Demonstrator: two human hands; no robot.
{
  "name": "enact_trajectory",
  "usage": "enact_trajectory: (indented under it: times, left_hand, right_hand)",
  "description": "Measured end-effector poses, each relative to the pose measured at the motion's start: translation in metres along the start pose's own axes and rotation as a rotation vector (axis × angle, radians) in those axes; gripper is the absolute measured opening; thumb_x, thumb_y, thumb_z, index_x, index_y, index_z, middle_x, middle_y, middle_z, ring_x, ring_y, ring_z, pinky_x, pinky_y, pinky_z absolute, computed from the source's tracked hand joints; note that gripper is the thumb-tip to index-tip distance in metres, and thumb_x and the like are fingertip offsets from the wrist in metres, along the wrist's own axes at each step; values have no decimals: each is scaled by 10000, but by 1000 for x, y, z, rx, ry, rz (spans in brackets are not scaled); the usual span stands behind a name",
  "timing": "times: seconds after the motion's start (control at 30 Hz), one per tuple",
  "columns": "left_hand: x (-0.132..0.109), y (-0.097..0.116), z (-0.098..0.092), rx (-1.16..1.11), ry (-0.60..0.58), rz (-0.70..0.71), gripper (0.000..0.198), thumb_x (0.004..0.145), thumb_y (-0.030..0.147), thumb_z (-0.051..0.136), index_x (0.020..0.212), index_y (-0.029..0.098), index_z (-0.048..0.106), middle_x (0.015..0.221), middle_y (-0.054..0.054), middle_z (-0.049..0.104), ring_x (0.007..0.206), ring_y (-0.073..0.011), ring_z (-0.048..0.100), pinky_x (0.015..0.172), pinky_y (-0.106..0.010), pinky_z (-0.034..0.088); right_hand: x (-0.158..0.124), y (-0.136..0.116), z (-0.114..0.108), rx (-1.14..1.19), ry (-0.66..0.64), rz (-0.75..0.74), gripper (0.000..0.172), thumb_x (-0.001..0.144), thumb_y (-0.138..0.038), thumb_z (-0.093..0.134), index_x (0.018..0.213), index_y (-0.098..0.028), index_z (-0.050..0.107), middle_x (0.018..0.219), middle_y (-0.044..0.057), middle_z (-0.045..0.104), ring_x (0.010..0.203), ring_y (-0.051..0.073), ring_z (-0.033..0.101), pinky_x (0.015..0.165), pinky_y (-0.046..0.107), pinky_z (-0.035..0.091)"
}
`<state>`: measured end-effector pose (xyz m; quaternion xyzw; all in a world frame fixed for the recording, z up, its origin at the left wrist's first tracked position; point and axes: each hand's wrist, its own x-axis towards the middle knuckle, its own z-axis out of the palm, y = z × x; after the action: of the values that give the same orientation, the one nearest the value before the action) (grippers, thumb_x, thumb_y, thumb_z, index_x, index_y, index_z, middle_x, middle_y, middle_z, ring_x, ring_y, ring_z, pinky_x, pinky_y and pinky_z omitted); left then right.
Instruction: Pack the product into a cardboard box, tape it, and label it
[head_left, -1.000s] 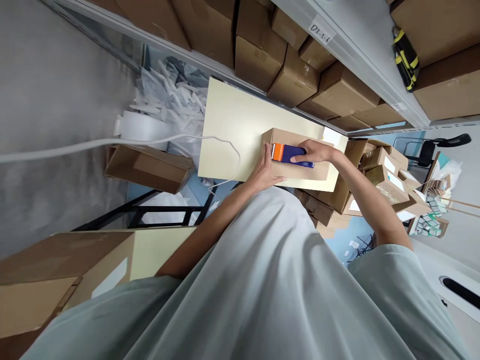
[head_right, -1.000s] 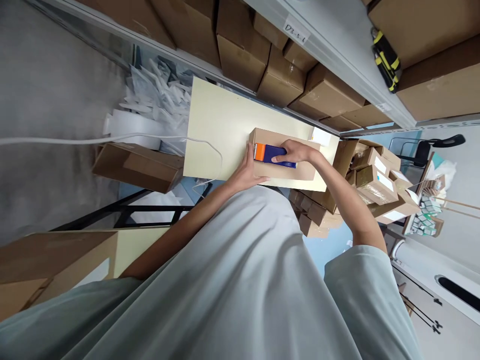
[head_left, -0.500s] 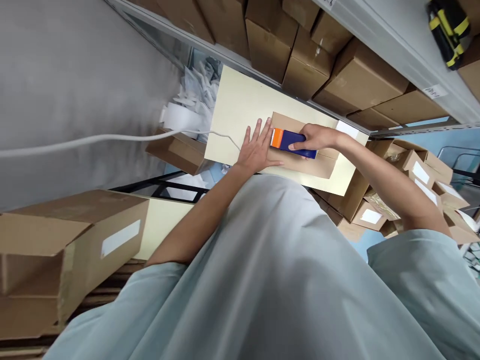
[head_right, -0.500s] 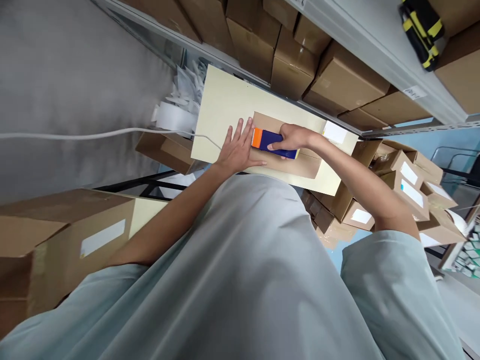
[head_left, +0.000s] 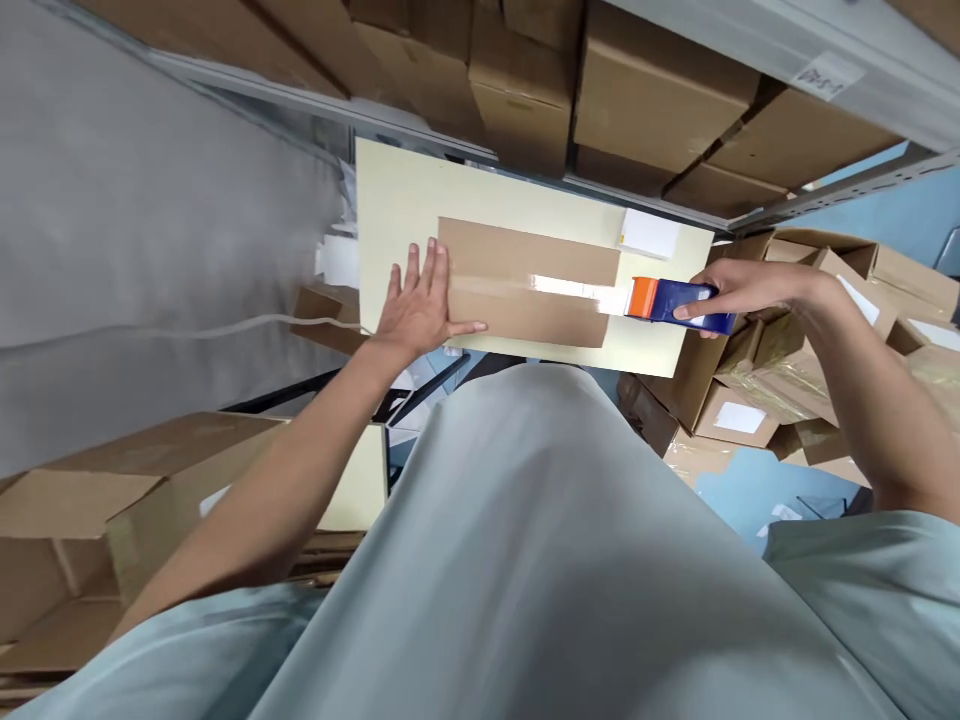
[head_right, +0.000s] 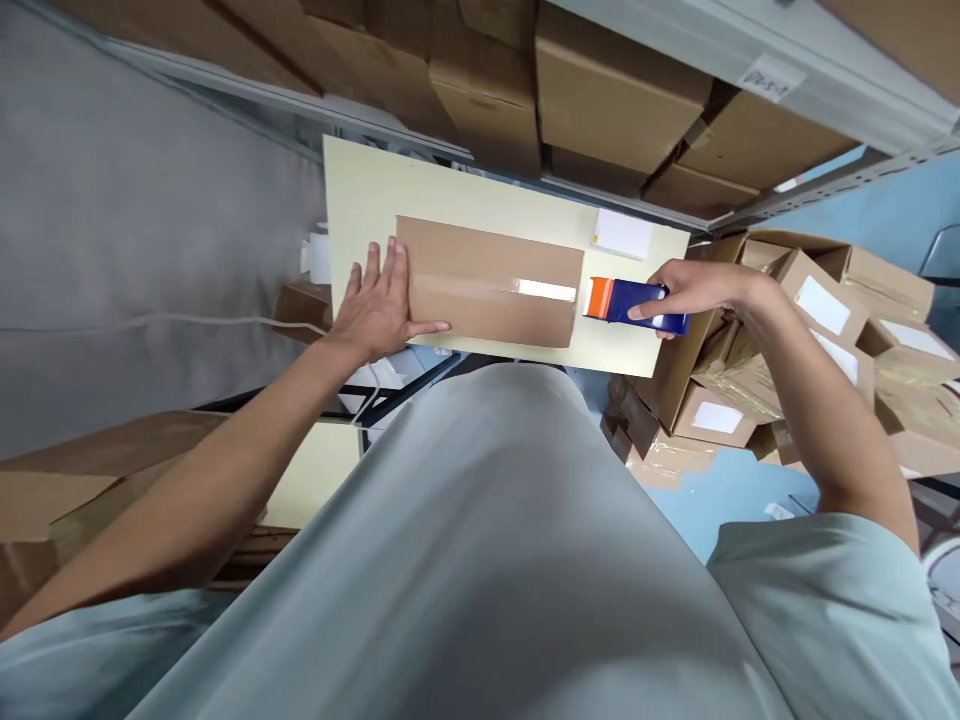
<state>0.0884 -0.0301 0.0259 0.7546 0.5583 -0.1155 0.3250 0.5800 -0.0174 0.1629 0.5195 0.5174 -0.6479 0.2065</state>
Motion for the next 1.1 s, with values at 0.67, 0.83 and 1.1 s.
enact_trajectory:
  times: [0.67,0.83,1.1]
  left_hand:
    - [-2,66,-18,230,37,34,1439,900,965,524,1792,-65,58,1871,-348,-50,1774,-475,-81,1397,-701,-35]
    - [31,152,18,38,-4,370,1395,888,906,644,1835,69,54,1902,-261,7,1770,-473,-82,1395,-715,-45]
    - [63,203,78,-83,-12,407,1344,868,679,814,1834,74,101,1910,-227,44,1777,-475,-45,1404,-658,-140]
  right_hand:
    - [96,52,20,-65,102,-70,548,766,-742,933,720,-213,794,546,54,676,589,267,703,595,391,561]
    - [87,31,23,-139,209,88,422,768,-566,1000,741,-204,786,668,84,736,776,343,777,722,409,557]
    - [102,4,80,-279,611,163,237,853,-316,906,1016,-168,816,887,201,790,1094,479,766,912,525,541]
